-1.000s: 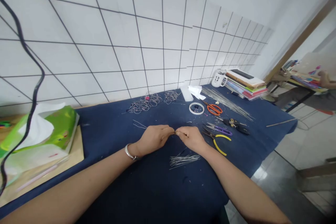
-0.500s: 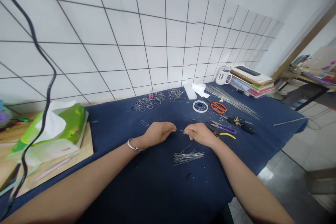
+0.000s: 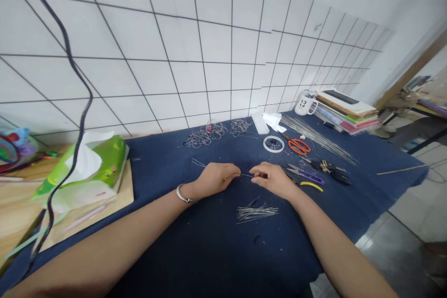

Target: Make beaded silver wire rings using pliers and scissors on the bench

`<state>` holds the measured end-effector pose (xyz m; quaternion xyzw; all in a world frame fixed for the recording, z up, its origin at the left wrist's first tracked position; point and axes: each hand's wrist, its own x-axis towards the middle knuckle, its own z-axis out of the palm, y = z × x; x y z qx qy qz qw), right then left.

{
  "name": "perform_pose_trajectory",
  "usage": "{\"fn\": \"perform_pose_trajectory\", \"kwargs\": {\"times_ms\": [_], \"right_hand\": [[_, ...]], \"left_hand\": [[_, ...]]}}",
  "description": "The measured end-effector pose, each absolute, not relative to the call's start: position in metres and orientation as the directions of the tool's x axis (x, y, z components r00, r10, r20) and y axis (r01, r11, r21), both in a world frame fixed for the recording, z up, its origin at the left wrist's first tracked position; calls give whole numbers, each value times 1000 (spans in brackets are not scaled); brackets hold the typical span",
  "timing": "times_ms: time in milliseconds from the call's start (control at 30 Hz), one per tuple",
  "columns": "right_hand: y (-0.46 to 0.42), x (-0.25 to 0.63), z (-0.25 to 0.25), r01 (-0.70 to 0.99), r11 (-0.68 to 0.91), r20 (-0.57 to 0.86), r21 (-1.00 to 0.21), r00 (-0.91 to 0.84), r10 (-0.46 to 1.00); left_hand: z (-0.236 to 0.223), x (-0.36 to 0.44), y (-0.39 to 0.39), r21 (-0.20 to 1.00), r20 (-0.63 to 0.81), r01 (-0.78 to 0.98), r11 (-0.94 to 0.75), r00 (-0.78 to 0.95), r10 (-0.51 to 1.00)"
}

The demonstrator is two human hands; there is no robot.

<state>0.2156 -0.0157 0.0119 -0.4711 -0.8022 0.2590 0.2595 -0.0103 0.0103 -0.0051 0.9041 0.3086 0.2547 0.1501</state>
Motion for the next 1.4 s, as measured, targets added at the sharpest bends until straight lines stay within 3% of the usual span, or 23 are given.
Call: {"fn": "perform_pose_trajectory", "kwargs": {"times_ms": [433, 700, 1400], "right_hand": [[-19, 209, 16, 682, 534, 161, -500, -533, 831], [-16, 211, 16, 710, 505, 123, -490, -518, 847], [-18, 207, 17, 708, 490, 148, -508, -489, 860]], "left_hand": [[3, -8, -1, 233, 359, 496, -837, 756, 548], [-3, -3, 0, 363, 344, 477, -801, 730, 590], [5, -3, -4, 310, 318, 529, -790, 726, 611]]}}
